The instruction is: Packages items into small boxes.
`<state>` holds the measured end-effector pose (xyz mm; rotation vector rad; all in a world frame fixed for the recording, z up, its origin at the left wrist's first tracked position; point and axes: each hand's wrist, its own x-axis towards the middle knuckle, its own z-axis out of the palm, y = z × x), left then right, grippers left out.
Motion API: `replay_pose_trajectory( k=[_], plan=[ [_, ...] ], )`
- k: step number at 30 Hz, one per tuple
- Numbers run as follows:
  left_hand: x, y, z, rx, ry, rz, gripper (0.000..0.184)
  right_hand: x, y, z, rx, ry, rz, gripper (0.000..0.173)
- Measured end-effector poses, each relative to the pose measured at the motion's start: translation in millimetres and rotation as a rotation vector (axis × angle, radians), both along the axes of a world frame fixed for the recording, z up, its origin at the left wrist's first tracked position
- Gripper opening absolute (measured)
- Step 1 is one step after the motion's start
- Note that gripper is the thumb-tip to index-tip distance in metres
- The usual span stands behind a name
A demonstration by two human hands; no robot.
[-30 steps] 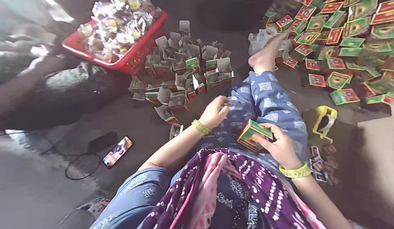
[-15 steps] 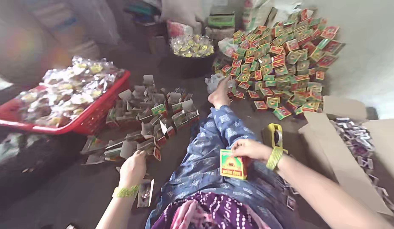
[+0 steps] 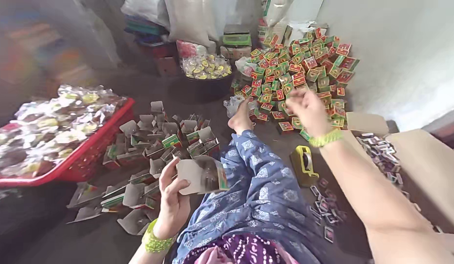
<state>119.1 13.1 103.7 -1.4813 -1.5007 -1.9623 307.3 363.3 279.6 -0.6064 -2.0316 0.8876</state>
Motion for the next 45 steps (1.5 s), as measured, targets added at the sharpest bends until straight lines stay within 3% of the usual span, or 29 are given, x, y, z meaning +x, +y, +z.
replay_pose_trajectory(
  k=[5, 8, 10, 12, 14, 15, 16, 18, 20, 23, 28, 31, 37, 40, 45],
  plan=[
    [32, 46, -2, -0.016, -0.340, -0.553, 0.019, 62, -14, -125, -0.013, -0.453, 0.086, 0.039],
    [60, 68, -29, -0.141, -0.596, -0.791, 0.017, 114, -15, -171, -0.154, -0.536, -0.048, 0.032],
    [77, 77, -47, -0.253, -0.727, -0.831, 0.022, 150, -10, -187, -0.231, -0.598, -0.209, 0.031],
    [88, 79, -55, -0.398, -0.814, -0.794, 0.041, 184, -2, -196, -0.270, -0.659, -0.379, 0.030],
    [92, 75, -57, -0.570, -0.854, -0.794, 0.079, 217, 6, -203, -0.297, -0.749, -0.504, 0.031],
    [93, 71, -60, -0.614, -0.860, -0.808, 0.099, 231, 9, -208, -0.309, -0.798, -0.551, 0.032],
    [92, 66, -65, -0.650, -0.832, -0.843, 0.107, 244, 11, -215, -0.331, -0.845, -0.592, 0.032],
    [90, 60, -67, -0.741, -0.725, -0.869, 0.100, 258, 15, -227, -0.373, -0.911, -0.627, 0.031],
    [92, 62, -61, -0.836, -0.613, -0.794, 0.107, 260, 17, -240, -0.380, -0.986, -0.626, 0.031],
    [96, 67, -58, -0.791, -0.554, -0.729, 0.115, 255, 22, -267, -0.366, -1.112, -0.544, 0.036],
    [101, 88, -55, -0.597, -0.427, -0.710, 0.093, 234, 38, -302, -0.260, -1.108, -0.497, 0.042],
    [99, 98, -66, -0.622, -0.258, -0.697, 0.087, 219, 40, -310, -0.277, -1.177, -0.576, 0.044],
    [90, 95, -91, -0.644, -0.227, -0.707, 0.085, 216, 31, -308, -0.261, -1.093, -0.597, 0.057],
    [92, 92, -89, -0.609, -0.274, -0.699, 0.083, 218, 23, -304, -0.174, -0.992, -0.559, 0.050],
    [93, 93, -88, -0.504, -0.480, -0.665, 0.079, 184, -18, -249, -0.114, -0.337, -0.519, 0.033]
  ],
)
